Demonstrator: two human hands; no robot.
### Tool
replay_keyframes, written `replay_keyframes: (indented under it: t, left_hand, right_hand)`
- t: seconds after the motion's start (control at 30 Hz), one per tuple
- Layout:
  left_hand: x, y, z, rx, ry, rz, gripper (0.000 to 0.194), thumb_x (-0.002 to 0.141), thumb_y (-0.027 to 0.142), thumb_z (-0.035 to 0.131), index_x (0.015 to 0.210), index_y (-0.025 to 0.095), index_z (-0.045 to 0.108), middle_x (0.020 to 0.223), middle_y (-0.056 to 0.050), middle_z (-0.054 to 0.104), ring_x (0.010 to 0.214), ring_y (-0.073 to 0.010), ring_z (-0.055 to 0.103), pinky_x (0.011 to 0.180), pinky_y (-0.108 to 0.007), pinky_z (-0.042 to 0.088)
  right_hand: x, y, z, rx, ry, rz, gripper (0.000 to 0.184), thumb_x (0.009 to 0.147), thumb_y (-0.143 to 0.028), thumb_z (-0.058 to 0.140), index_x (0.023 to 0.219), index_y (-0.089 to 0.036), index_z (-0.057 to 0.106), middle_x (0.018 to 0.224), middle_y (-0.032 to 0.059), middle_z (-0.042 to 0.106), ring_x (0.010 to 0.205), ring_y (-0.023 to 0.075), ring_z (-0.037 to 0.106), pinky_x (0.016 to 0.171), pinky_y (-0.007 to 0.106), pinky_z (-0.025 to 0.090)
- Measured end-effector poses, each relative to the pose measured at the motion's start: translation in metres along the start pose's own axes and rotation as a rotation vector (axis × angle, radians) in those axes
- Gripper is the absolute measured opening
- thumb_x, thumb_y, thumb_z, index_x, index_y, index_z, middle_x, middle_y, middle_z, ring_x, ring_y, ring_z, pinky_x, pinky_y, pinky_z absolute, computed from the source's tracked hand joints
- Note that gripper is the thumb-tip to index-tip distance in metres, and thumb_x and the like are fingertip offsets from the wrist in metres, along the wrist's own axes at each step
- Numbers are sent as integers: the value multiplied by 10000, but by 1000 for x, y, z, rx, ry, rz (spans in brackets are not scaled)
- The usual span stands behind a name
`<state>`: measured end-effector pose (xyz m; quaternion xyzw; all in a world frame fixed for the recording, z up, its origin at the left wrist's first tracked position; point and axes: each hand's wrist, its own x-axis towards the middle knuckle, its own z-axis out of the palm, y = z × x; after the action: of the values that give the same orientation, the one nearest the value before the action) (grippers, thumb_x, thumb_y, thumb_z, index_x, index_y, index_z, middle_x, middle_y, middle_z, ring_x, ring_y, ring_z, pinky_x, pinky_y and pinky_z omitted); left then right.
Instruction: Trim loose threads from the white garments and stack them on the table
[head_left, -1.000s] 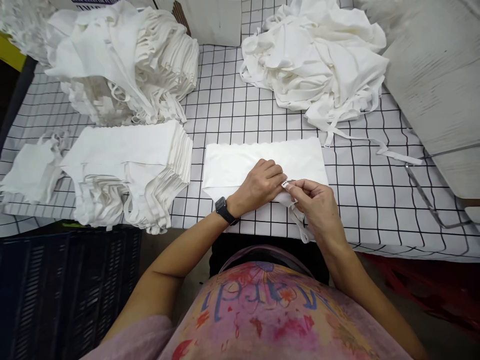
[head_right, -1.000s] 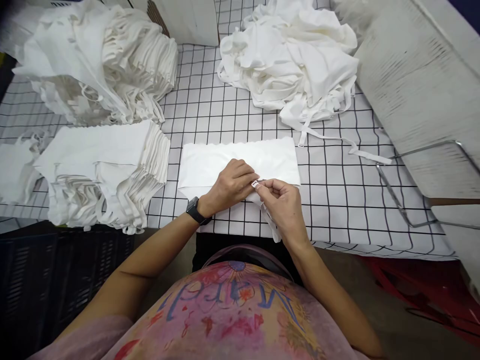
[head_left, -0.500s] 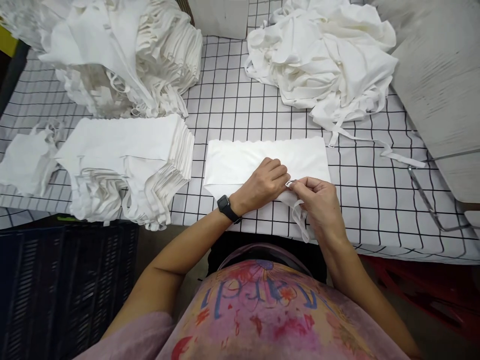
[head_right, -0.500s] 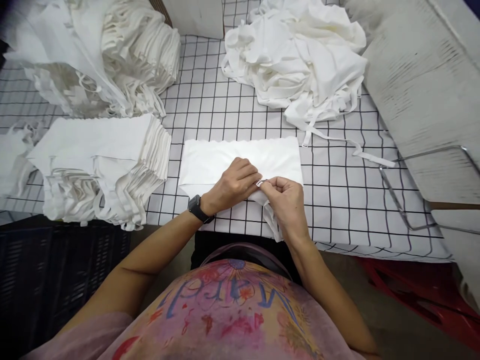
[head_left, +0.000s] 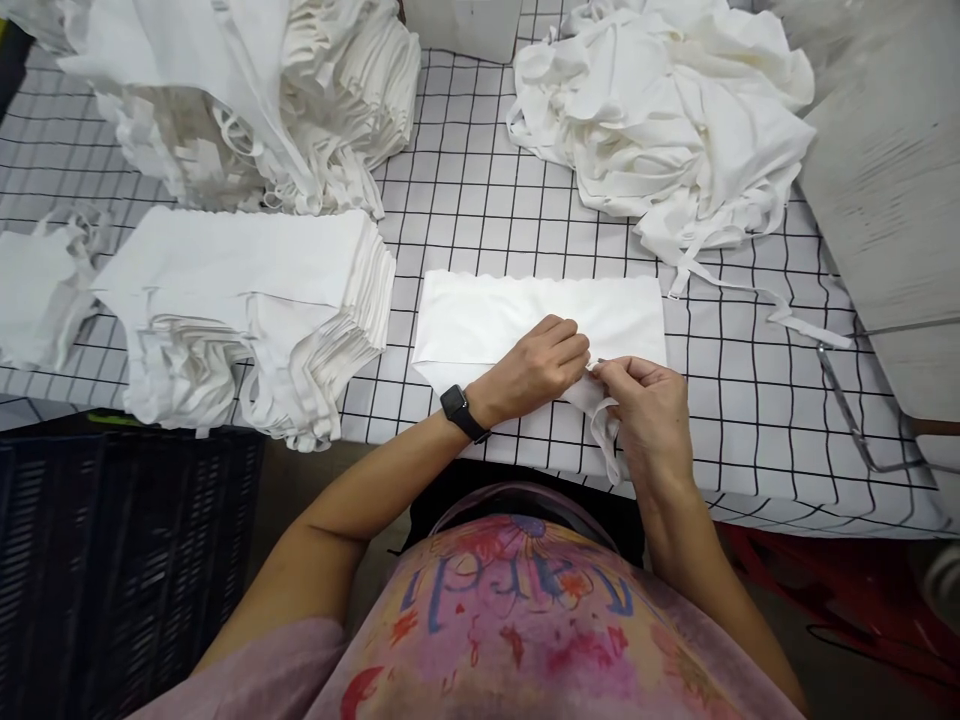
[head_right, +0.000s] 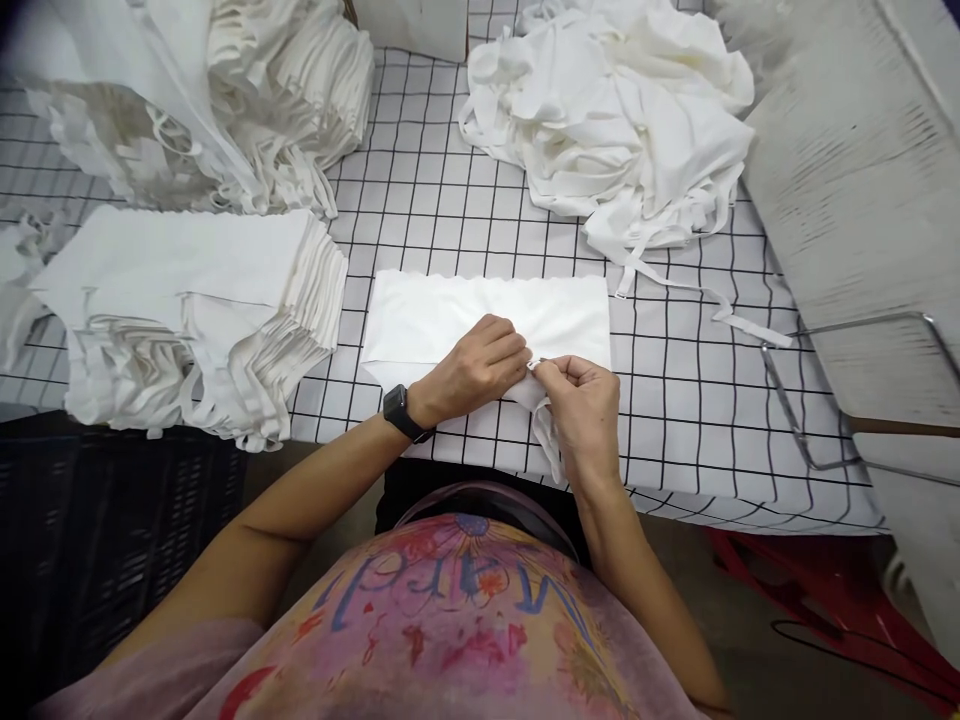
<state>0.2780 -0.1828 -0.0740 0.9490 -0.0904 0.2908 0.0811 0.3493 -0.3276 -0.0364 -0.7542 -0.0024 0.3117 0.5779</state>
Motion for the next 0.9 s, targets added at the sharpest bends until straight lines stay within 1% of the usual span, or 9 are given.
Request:
replay_keyframes:
  t: [0.1,0.27,0.37,0.47,0.53,0.63,0.73,0.8,0.9]
  left_hand:
    - [0,-1,-1,-14,1,-8,344,1022,61,471,709,159,577,737,-29,598,763,-163,482,772,-322,450]
    - [-1,-1,1,-59,-82,-59,381,1034,67,432,695,172,570,727,-32,595,764,-172,501,743,-342,433]
    - [-2,-3,3,-91,-107,-75,345,1039,88,458,729,165,588,753,-34,606,773,-167,518,759,-344,423]
    - [-4,-5,5,-92,-138,-60,294,1036,103,481,783,160,620,810,-41,639,794,-167,534,797,-351,421]
    - [-3,-5,6,-62,-169,-33,296,1036,108,471,795,161,636,836,-46,661,811,-176,540,813,-359,422]
    - [-1,-3,4,-23,-221,-14,304,1039,131,447,825,155,661,885,-61,686,848,-194,561,820,-370,427]
    - [1,1,-9,-37,-299,-23,203,1014,157,488,994,140,690,1004,-87,700,929,-220,600,819,-376,442]
    - [-3,4,-24,-68,-316,-48,238,981,156,544,1190,141,659,1122,-101,700,998,-231,624,847,-378,463]
    - [-19,12,-51,-124,-176,-183,352,970,160,580,1320,152,605,1224,-109,703,1082,-232,651,909,-385,501]
  right_hand:
    - [0,0,1,41,37,2,204,728,-252,757,608,-160,621,601,-41,406,510,56,302,422,208,218]
    - [-3,1,4,68,100,-22,203,733,-253,773,623,-158,632,574,-51,413,482,49,297,409,205,222]
    - [-5,1,-3,46,27,10,238,757,-354,813,770,-138,714,577,-33,521,445,41,297,395,205,201]
    - [-12,2,-21,-7,-95,37,391,767,-466,836,956,-140,732,549,-34,568,407,38,266,388,202,188]
    - [-20,3,-36,-96,-154,39,472,776,-522,831,1048,-155,715,546,-32,593,399,48,285,389,202,219]
    - [-39,9,-60,-307,-228,-18,555,816,-563,793,1203,-184,672,614,-7,667,423,85,391,415,220,320]
    - [-60,18,-79,-534,-273,-123,556,867,-561,742,1298,-224,646,771,31,748,482,123,510,472,259,422]
    - [-73,22,-89,-649,-229,-208,482,893,-562,706,1249,-238,689,897,60,774,522,141,564,517,290,465]
    - [-88,27,-100,-734,-102,-334,384,913,-558,676,1090,-227,755,905,80,771,584,171,611,573,318,484]
